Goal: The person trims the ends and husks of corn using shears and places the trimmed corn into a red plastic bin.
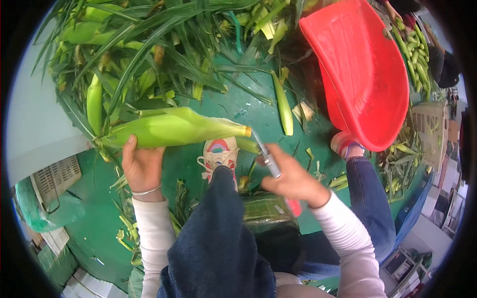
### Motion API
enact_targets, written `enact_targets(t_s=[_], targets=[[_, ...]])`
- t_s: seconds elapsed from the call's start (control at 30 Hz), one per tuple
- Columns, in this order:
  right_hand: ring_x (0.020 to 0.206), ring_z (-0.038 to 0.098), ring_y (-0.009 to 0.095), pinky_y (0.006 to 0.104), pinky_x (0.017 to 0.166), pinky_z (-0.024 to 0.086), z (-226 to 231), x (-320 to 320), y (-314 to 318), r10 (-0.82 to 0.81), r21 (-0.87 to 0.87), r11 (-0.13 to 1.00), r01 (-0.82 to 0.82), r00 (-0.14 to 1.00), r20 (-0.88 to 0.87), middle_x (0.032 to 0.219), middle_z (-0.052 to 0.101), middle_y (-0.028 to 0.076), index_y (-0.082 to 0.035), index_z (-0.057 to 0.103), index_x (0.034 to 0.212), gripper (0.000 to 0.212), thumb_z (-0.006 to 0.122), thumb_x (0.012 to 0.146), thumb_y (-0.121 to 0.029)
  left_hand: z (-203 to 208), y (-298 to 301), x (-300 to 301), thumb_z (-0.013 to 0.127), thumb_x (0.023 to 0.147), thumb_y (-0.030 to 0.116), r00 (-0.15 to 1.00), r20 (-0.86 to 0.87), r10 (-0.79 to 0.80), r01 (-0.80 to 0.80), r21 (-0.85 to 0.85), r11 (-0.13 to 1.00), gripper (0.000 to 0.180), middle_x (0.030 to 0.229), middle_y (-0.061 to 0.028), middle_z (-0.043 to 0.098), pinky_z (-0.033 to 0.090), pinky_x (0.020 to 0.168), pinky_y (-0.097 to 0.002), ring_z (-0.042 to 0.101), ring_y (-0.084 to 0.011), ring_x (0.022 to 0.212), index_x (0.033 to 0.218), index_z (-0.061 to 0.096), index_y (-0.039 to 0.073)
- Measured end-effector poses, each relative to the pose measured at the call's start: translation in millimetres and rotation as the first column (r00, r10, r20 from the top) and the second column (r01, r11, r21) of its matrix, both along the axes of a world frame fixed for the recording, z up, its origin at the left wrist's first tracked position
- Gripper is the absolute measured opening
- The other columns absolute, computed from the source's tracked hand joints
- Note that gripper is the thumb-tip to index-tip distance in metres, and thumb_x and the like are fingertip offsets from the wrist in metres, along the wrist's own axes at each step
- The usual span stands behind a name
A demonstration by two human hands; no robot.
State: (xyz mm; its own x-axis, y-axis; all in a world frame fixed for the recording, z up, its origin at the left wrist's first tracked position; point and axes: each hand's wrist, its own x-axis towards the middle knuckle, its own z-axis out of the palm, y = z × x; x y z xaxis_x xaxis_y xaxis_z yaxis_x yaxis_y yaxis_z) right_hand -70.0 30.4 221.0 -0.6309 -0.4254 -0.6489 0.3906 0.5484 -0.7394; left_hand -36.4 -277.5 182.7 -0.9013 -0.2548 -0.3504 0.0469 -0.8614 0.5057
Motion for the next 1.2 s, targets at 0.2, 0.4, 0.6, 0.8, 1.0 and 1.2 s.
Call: enact_targets(t_s=[0.2,0.4,0.6,0.8,1.0,1.2], targets=[[0.100,0.053,0.021,0.0313,0.087,0.043,-24.7,5.6,-30.8,-0.111,-0.241,0.957,0.159,0.974,0.199,0.111,0.055,0.013,0.002,0.042,0.125,0.057,0.056,0.070,-0.002,-5.9,15.5,6.7,0.056,0.091,0.020,0.948,0.241,0.207,-0.155,-0.217,0.964,0.034,0.126,-0.0136,0.054,0.038,0.101,-0.0516,0.049,-0.0303,0.118,0.119,0.052,0.002],[0.088,0.051,0.016,0.0279,0.077,0.043,-39.3,-5.6,-59.6,-0.156,-0.397,0.867,0.302,0.921,0.358,0.099,0.055,0.010,0.004,0.046,0.120,0.050,0.059,0.074,-0.011,-13.0,24.5,23.8,0.051,0.085,0.010,0.993,0.098,0.070,-0.038,-0.293,0.955,0.049,0.135,-0.0157,0.046,0.033,0.106,-0.0493,0.042,-0.0308,0.126,0.132,0.042,-0.002],[0.082,0.051,0.015,0.0273,0.070,0.043,-47.7,-8.1,-61.0,-0.198,-0.376,0.879,0.295,0.941,0.275,0.092,0.056,0.007,0.002,0.049,0.118,0.048,0.062,0.075,-0.017,-18.5,17.3,30.5,0.057,0.076,0.004,0.993,0.118,0.015,0.017,-0.261,0.965,0.056,0.135,-0.0134,0.046,0.031,0.107,-0.0495,0.042,-0.0308,0.126,0.130,0.042,0.008],[0.080,0.052,0.010,0.0240,0.064,0.042,-25.9,-19.1,-43.9,-0.090,-0.315,0.869,0.383,0.746,0.660,0.089,0.057,0.002,-0.009,0.057,0.102,0.031,0.063,0.075,-0.021,-16.2,6.1,34.0,0.054,0.073,-0.002,0.994,-0.114,0.000,-0.027,-0.237,0.971,0.065,0.140,-0.0155,0.042,0.025,0.111,-0.0505,0.039,-0.0330,0.130,0.136,0.041,0.009],[0.070,0.057,0.014,0.0285,0.058,0.047,-29.4,-20.9,-48.5,-0.108,-0.329,0.855,0.400,0.760,0.641,0.085,0.058,0.005,-0.003,0.055,0.100,0.028,0.059,0.079,-0.021,-7.9,12.3,33.4,0.062,0.057,-0.006,0.987,-0.120,-0.105,0.050,-0.396,0.917,0.083,0.137,-0.0141,0.045,0.023,0.111,-0.0501,0.041,-0.0310,0.127,0.135,0.037,0.010],[0.060,0.060,0.017,0.0299,0.053,0.051,-38.8,7.2,-38.2,-0.220,-0.292,0.843,0.452,0.785,0.578,0.074,0.059,0.008,0.004,0.052,0.108,0.032,0.054,0.082,-0.015,-19.4,-3.8,27.0,0.065,0.060,0.000,0.971,-0.182,-0.155,0.116,-0.208,0.971,0.079,0.134,-0.0130,0.047,0.024,0.111,-0.0513,0.041,-0.0304,0.127,0.134,0.039,0.006]])
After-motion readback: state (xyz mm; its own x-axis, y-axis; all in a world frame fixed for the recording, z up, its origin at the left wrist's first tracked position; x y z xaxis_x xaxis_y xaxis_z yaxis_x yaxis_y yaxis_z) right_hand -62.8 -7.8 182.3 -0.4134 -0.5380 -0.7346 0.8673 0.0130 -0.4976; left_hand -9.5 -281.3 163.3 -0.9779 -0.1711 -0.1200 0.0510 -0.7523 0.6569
